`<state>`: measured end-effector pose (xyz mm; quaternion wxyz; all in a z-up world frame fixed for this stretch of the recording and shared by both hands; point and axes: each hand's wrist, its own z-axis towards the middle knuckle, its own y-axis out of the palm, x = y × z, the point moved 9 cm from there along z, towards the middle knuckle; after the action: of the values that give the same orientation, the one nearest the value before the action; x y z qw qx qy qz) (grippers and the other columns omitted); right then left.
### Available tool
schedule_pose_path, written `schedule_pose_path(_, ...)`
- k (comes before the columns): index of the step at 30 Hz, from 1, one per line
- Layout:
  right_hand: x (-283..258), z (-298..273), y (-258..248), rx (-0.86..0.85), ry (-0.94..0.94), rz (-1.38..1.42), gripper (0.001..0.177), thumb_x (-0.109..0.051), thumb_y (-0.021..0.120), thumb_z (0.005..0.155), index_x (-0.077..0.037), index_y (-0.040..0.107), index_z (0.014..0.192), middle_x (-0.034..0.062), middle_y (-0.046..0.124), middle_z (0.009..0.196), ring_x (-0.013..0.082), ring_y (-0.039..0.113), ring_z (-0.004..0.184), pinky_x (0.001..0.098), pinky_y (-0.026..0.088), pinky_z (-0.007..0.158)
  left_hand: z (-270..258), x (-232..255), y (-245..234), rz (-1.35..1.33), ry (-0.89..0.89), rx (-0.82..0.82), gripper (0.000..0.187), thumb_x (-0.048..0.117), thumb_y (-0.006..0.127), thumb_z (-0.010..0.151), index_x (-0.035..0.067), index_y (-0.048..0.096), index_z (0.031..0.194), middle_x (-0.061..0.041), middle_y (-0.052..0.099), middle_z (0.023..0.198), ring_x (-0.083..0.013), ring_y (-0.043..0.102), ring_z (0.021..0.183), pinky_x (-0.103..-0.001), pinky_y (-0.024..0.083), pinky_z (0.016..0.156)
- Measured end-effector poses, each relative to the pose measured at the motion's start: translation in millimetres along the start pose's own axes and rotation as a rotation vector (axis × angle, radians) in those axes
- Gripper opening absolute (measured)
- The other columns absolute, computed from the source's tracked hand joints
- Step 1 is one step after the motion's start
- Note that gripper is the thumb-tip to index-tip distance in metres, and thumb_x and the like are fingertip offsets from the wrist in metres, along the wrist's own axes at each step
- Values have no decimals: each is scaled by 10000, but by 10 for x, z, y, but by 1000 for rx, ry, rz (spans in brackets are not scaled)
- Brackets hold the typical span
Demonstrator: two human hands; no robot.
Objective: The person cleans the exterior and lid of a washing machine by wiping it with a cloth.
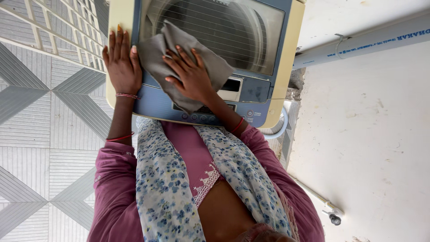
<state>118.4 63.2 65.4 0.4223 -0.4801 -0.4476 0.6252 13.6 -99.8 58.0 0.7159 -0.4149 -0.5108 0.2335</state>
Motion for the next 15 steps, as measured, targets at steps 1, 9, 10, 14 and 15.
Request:
schedule_pose_path(1,-116,125,74,-49,-15,-21,611,-576,417,1084,-215,405,1577,41,382,1660,279,275,1572,626,162,1260,-1,-38,9,2,6,-1,536,358,300,1178,70,441,1607,-103,385,1699,-310,265,1610,-578,217,1290)
schedule_pose_path(9,-666,939,680,-159,104,-108,672,-514,520,1054,-241,317,1634,212,91,1711,425,94,1598,694,110,1270,-37,-289,-50,-361,61,216,652,478,259,1169,95,382,1682,-136,124,1786,-355,65,1678,-555,189,1396)
schedule_pose_path(10,-708,1022,653,-16,66,-152,682,-518,534,1041,-264,304,1630,176,74,1708,478,69,1572,725,101,1246,-79,-328,-39,-356,57,197,652,478,259,1169,95,382,1682,-136,124,1786,-355,65,1678,-555,189,1396)
schedule_pose_path(14,-797,1100,628,331,51,-213,741,-556,523,1049,-285,214,1666,117,-33,1740,500,-18,1579,749,75,1247,-97,-364,1,-467,101,198,654,499,267,1183,84,389,1673,-111,128,1795,-331,47,1644,-545,173,1360)
schedule_pose_path(15,-822,1079,647,327,66,-211,741,-556,523,1049,-285,214,1666,117,-33,1740,500,-18,1579,749,75,1247,-96,-365,-10,-500,120,213,652,497,266,1180,85,410,1664,-103,131,1796,-324,33,1643,-552,163,1361)
